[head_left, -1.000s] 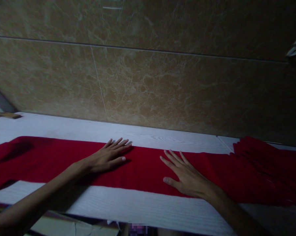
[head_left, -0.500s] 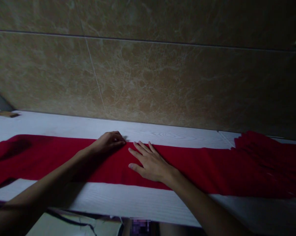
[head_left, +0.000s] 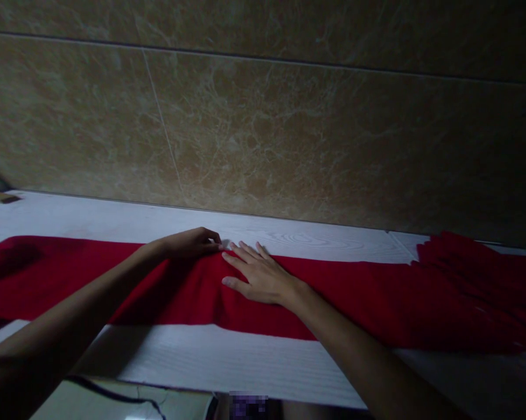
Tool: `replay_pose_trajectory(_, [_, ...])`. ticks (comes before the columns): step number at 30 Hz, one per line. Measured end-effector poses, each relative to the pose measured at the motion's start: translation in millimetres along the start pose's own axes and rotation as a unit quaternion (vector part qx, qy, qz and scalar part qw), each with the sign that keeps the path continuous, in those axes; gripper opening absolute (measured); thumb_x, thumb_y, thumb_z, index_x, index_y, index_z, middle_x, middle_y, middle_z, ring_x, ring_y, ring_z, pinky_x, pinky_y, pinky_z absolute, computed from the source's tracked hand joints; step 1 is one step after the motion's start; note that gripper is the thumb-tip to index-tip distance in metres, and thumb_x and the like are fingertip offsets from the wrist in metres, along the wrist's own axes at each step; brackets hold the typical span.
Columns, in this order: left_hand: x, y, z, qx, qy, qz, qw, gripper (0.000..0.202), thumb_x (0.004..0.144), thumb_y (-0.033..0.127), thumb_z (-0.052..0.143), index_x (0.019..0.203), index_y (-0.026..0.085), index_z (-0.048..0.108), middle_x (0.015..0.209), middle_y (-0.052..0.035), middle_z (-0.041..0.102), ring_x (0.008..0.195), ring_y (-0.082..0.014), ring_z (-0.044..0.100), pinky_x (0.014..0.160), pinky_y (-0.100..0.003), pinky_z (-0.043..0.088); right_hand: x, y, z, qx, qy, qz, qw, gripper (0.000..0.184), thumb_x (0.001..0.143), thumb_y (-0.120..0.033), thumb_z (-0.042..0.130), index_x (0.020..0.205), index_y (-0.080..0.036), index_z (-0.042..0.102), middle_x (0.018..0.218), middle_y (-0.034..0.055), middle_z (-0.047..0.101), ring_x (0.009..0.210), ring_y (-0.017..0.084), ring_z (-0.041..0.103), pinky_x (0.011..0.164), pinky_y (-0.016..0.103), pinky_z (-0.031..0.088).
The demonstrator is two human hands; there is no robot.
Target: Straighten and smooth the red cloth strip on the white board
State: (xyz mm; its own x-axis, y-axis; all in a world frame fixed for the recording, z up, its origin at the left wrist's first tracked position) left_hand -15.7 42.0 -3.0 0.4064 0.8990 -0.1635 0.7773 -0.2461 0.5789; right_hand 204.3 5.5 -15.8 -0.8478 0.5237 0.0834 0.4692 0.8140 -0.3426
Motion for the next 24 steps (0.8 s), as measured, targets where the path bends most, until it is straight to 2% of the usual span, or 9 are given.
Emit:
replay_pose_trajectory(3, [2, -3, -2.3, -0.013, -0.01, -0.011, 1.0, 0.061, 0.081, 0.073, 0.054, 0.088, 0.015, 0.072, 0.073, -0.0021, 0.068, 0.064, -0.0157, 0.053, 0.058, -0.024, 0.04, -2, 4, 9, -0.001, -0.005, 0.0, 1.0, 0.069, 0.103, -0.063, 0.037, 0.157, -0.021, 0.036, 0.167, 0.0118, 0.021, 0.155, 0.028, 0.011, 0.125, 0.059, 0.004])
replay_pose_trajectory(7, [6, -4, -3.5, -0.022, 0.04, 0.011, 0.999, 0.06, 0.08, 0.073, 0.056, 0.085, 0.016, 0.071, 0.076, -0.0023, 0.069, 0.067, -0.0161, 0.054, 0.063, -0.025, 0.042, -7, 4, 13, -0.001, 0.004, -0.001, 1.0, 0.071, 0.104, -0.063, 0.034, 0.159, -0.019, 0.032, 0.167, 0.0131, 0.018, 0.155, 0.028, 0.009, 0.125, 0.059, 0.001])
replay_pose_trajectory(11, [6, -2, 0.9, 0.095, 0.087, -0.009, 0.992, 0.057, 0.088, 0.068, 0.046, 0.093, 0.017, 0.071, 0.07, -0.002, 0.066, 0.061, -0.0158, 0.054, 0.058, -0.025, 0.038, -7, 9, 11, -0.015, 0.004, 0.017, 1.0, 0.069, 0.105, -0.062, 0.03, 0.158, -0.019, 0.033, 0.167, 0.012, 0.02, 0.155, 0.028, 0.011, 0.125, 0.059, 0.003])
replay_pose_trajectory(13, [1, -1, 0.9, 0.157, 0.122, -0.021, 0.98, 0.057, 0.093, 0.065, 0.04, 0.099, 0.017, 0.07, 0.076, -0.005, 0.069, 0.064, -0.0183, 0.058, 0.061, -0.027, 0.042, -8, 15, 8, -0.028, 0.003, 0.031, 0.999, 0.067, 0.105, -0.061, 0.029, 0.158, -0.019, 0.034, 0.167, 0.012, 0.021, 0.155, 0.028, 0.012, 0.124, 0.06, 0.004])
replay_pose_trajectory(15, [-9, -1, -0.8, 0.193, 0.17, -0.005, 0.966, 0.06, 0.097, 0.063, 0.032, 0.107, 0.017, 0.07, 0.093, -0.0105, 0.074, 0.08, -0.023, 0.065, 0.074, -0.032, 0.049, -9, 21, 4, -0.04, 0.0, 0.048, 0.998, 0.067, 0.106, -0.061, 0.029, 0.158, -0.02, 0.035, 0.166, 0.0125, 0.02, 0.155, 0.028, 0.013, 0.124, 0.06, 0.005])
replay_pose_trajectory(17, [-25, -5, -0.9, 0.207, 0.196, 0.027, 0.958, 0.063, 0.1, 0.061, 0.026, 0.119, 0.018, 0.069, 0.118, -0.0132, 0.072, 0.107, -0.0274, 0.064, 0.095, -0.039, 0.048, -13, 22, 0, -0.046, 0.0, 0.058, 0.997, 0.067, 0.106, -0.061, 0.03, 0.158, -0.019, 0.035, 0.166, 0.013, 0.019, 0.155, 0.028, 0.012, 0.124, 0.059, 0.005])
replay_pose_trajectory(20, [-55, -22, 4.4, 0.225, 0.153, 0.019, 0.962, 0.063, 0.102, 0.061, 0.024, 0.142, 0.028, 0.058, 0.153, -0.0069, 0.053, 0.144, -0.031, 0.04, 0.119, -0.05, 0.028, -21, 15, -6, -0.036, 0.003, 0.032, 0.999, 0.069, 0.104, -0.064, 0.031, 0.159, -0.021, 0.033, 0.167, 0.0116, 0.014, 0.155, 0.027, 0.008, 0.125, 0.058, 0.001])
replay_pose_trajectory(22, [-74, -37, 8.2, 0.232, 0.113, -0.034, 0.966, 0.064, 0.102, 0.061, 0.021, 0.155, 0.032, 0.042, 0.165, -0.0031, 0.034, 0.154, -0.0333, 0.021, 0.122, -0.059, 0.015, -27, 10, -7, -0.019, -0.012, 0.009, 1.0, 0.071, 0.103, -0.067, 0.031, 0.159, -0.023, 0.031, 0.168, 0.0099, 0.012, 0.156, 0.026, 0.006, 0.125, 0.057, -0.001])
replay_pose_trajectory(24, [-88, -48, 11.3, 0.229, 0.079, -0.08, 0.967, 0.066, 0.102, 0.061, 0.019, 0.16, 0.032, 0.028, 0.168, -0.0029, 0.022, 0.156, -0.0343, 0.011, 0.122, -0.063, 0.01, -32, 8, -4, -0.008, -0.035, 0.006, 0.999, 0.072, 0.103, -0.068, 0.031, 0.159, -0.023, 0.031, 0.168, 0.009, 0.014, 0.155, 0.026, 0.006, 0.125, 0.056, -0.001])
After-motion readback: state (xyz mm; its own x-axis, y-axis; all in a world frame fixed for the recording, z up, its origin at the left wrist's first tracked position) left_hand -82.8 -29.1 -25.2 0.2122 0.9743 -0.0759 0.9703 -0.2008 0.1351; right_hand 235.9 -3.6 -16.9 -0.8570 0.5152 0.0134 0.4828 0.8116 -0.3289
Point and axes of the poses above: each hand's wrist, its own x-axis towards the middle knuckle, its own z-axis out of the palm, y = z × x, the point moved 3 cm from there along x, towards the middle knuckle
